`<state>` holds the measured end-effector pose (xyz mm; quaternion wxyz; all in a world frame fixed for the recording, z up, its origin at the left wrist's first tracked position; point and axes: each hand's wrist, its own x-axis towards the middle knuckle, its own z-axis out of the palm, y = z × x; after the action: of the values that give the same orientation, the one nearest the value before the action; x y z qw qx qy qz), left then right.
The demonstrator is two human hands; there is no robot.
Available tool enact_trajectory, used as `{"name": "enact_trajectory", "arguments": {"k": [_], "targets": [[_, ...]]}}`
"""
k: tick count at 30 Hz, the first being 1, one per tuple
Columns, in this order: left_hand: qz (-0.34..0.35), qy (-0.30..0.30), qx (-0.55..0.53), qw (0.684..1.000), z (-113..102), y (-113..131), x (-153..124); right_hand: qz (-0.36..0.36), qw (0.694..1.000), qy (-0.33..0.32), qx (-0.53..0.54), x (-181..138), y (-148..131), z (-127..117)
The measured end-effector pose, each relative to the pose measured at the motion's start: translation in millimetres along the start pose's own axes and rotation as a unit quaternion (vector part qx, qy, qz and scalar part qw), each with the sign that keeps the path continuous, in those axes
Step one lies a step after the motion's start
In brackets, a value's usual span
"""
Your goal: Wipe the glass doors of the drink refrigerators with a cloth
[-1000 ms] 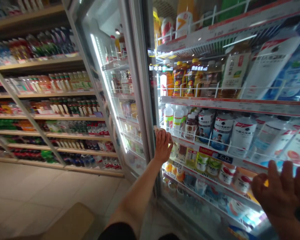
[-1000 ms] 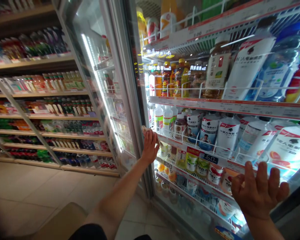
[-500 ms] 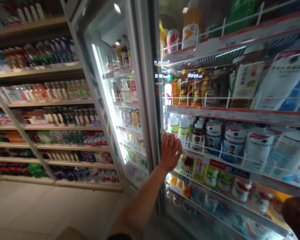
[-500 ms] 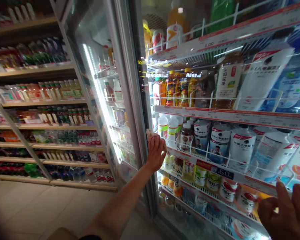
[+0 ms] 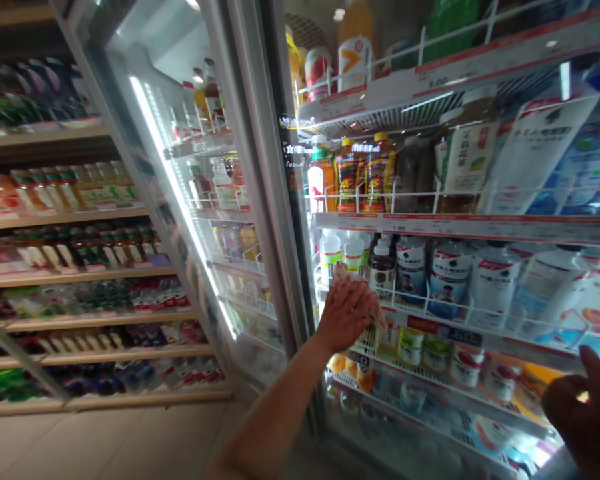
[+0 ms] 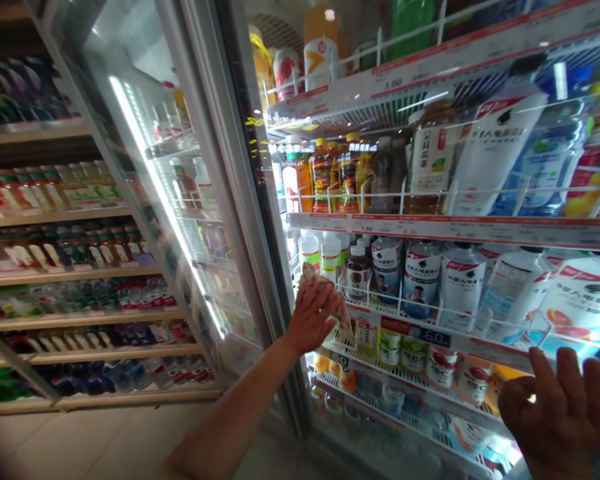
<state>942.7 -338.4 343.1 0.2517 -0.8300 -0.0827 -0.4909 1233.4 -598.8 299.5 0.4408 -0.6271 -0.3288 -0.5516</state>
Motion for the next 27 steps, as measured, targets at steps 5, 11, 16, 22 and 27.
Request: {"name": "enact_trajectory", "arguments": {"k": [5,11,16,22,27], "targets": [[-0.087,0.022,-0.007,0.996,-19.4,-13.6,54.7,-0.009,1.0,-0.007,0.028,1.8,-4.0,-2.0],[-0.073,0.002,-0.002,0.997,10.3,43.4,8.9,-0.173,0.983,0.047,-0.033,-3.7,27.5,12.9],[-0.084,0.021,-0.007,0.996,-0.9,33.8,60.6,-0.188,0.98,0.048,-0.035,1.9,25.5,12.6],[-0.089,0.029,-0.014,0.996,0.9,56.0,68.9,-0.16,0.986,0.041,-0.021,-3.5,28.0,13.3],[0.042,0.01,0.013,0.999,7.4,55.5,44.4,-0.181,0.982,0.045,0.003,-3.4,38.6,14.2]]}}
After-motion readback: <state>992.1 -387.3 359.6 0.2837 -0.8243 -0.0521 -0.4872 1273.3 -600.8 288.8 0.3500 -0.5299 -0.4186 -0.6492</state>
